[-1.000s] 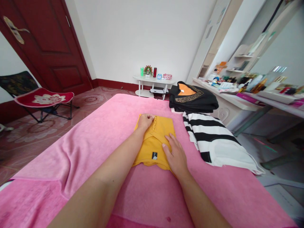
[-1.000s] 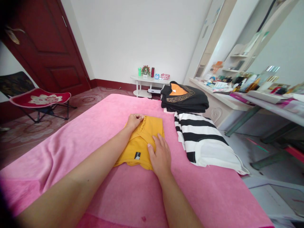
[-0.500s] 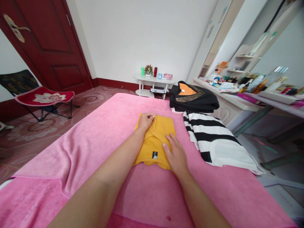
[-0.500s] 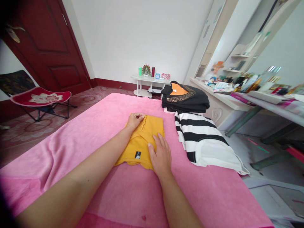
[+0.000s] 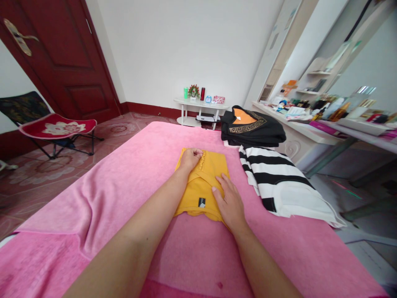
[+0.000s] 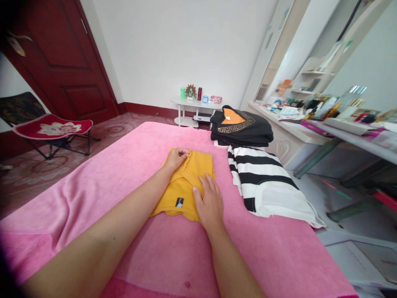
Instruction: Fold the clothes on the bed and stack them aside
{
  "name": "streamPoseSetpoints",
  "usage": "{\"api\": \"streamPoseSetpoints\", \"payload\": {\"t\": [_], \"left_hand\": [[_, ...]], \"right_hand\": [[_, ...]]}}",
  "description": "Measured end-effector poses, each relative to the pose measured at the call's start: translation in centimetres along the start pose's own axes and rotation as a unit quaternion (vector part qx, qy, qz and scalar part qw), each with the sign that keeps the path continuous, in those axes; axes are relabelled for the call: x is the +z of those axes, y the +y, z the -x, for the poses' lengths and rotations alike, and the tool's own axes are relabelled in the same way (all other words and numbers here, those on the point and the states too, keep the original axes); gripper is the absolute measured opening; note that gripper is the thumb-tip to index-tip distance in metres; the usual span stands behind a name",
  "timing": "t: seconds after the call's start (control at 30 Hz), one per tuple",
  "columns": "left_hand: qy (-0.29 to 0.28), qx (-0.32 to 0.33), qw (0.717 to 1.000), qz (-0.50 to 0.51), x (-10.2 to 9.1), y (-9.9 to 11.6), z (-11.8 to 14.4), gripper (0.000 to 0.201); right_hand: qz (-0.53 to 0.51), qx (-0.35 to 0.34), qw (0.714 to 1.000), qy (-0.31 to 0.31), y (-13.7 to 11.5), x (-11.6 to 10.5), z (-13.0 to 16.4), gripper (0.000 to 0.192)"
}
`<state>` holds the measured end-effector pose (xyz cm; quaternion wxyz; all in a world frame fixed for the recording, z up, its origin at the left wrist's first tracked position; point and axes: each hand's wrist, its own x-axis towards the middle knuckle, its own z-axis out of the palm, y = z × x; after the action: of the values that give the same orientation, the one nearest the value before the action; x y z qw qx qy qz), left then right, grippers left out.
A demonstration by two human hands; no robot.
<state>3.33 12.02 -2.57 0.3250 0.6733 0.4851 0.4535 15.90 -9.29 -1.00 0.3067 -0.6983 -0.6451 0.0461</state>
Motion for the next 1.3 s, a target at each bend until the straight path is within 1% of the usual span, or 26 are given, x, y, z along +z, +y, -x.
{"api": "streamPoseSetpoints", "payload": {"t": [0.27,0.37,0.47,0.57,0.67,0.8,0.9,1.03,1.17,1.3], "left_hand": [[-0.022,0.018,0.999,-0.034,-0.4,1.0,0.6,0.018],[-0.005,0.013,0.998,-0.055,-0.4,1.5,0.9,0.013],[0.015,0.000,0.995,-0.097,-0.3,2.0,1.2,0.024],[0.027,-0.019,0.992,-0.126,-0.1,2.2,1.2,0.022],[0.023,-0.014,0.994,-0.108,-0.1,1.9,1.0,0.015],[0.008,0.005,0.997,-0.083,-0.1,1.2,0.8,0.015],[0.010,0.013,0.998,-0.061,0.0,0.8,0.6,0.018],[0.024,0.022,0.999,-0.035,0.0,0.4,0.3,0.029],[0.030,0.024,0.999,-0.021,-0.1,0.2,0.3,0.032],[0.049,0.020,0.999,-0.007,-0.1,0.1,0.4,0.035]], "right_hand": [[-0.002,0.000,1.000,0.001,-0.1,-0.1,0.0,0.047],[-0.003,-0.001,1.000,0.004,0.0,0.0,0.0,0.046],[-0.003,-0.001,1.000,0.006,0.0,0.0,0.0,0.047],[-0.006,-0.002,1.000,0.008,0.0,0.0,0.0,0.047],[-0.007,-0.001,1.000,0.008,-0.1,-0.1,0.0,0.046],[-0.005,0.003,1.000,0.004,-0.1,-0.1,0.0,0.047],[-0.006,0.002,1.000,0.005,0.0,-0.1,0.0,0.047],[-0.010,-0.001,1.000,0.007,0.0,-0.1,0.0,0.046],[-0.015,-0.001,1.000,0.010,0.0,-0.2,0.0,0.046],[-0.020,-0.001,1.000,0.011,0.1,-0.2,0.1,0.045]]}}
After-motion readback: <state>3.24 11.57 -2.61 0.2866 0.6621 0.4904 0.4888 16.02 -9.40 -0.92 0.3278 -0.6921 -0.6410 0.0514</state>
